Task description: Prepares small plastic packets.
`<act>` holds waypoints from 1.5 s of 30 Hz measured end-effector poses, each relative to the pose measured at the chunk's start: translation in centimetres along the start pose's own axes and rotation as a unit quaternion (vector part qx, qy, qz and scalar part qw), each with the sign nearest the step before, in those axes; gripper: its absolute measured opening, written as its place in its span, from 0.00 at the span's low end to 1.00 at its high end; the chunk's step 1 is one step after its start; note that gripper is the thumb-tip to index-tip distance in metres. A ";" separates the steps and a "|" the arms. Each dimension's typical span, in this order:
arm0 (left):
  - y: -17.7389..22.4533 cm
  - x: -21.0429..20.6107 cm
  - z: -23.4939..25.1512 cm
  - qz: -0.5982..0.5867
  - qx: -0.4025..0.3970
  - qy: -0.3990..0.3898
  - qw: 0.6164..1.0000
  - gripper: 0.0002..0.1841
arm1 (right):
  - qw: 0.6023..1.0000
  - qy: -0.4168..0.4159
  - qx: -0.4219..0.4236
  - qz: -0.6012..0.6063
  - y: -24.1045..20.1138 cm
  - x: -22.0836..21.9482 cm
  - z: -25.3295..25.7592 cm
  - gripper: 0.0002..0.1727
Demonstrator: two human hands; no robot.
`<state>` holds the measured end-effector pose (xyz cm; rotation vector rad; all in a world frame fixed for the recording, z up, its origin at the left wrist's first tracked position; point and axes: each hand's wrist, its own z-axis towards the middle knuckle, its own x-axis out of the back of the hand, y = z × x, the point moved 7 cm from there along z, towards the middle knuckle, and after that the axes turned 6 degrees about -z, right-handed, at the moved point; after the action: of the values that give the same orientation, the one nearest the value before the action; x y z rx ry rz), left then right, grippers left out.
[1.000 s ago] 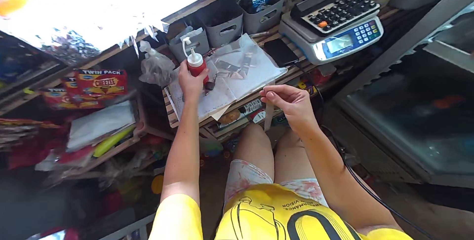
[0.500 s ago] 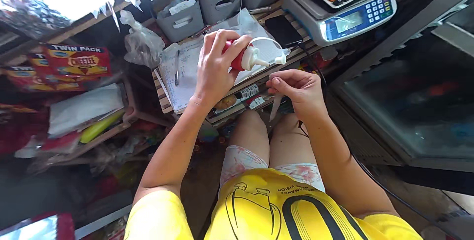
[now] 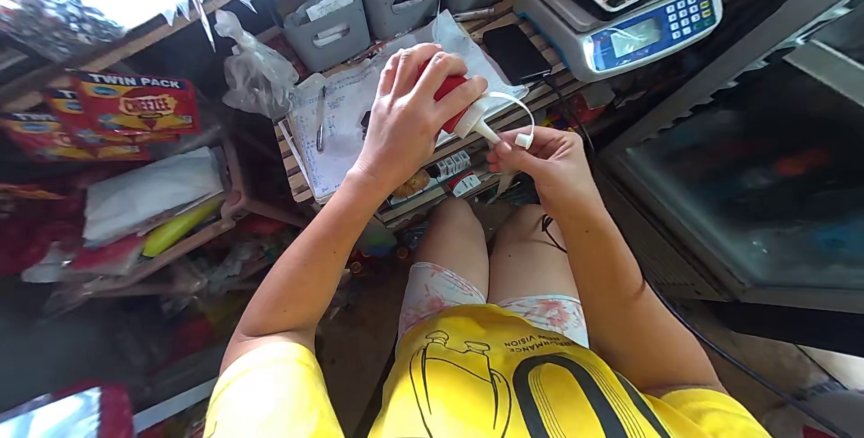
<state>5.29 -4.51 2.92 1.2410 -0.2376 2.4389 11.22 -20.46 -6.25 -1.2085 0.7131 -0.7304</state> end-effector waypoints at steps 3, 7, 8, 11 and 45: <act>0.6 -0.4 0.2 0.013 -0.034 -0.020 0.999 0.24 | 0.999 0.017 -0.040 0.000 0.2 -0.3 -0.1 0.03; 1.2 -0.7 0.4 0.018 -0.075 -0.037 0.996 0.22 | 0.997 0.027 -0.072 0.001 0.6 -0.7 0.0 0.06; 1.0 -0.7 0.5 0.012 -0.081 -0.039 0.996 0.22 | 0.997 0.014 -0.076 0.001 0.5 -0.7 0.0 0.07; 0.1 -0.3 0.9 -0.017 -0.085 -0.054 0.995 0.23 | 0.994 -0.089 -0.068 0.007 -0.3 -0.9 -0.2 0.14; 2.1 5.4 4.9 0.050 -0.216 -0.042 0.974 0.20 | 0.981 -0.131 0.140 -0.021 -4.0 -2.2 -0.3 0.31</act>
<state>5.18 -6.52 10.18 1.1536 -0.8257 2.2475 9.22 -19.64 -2.21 -1.0378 0.3537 -0.6670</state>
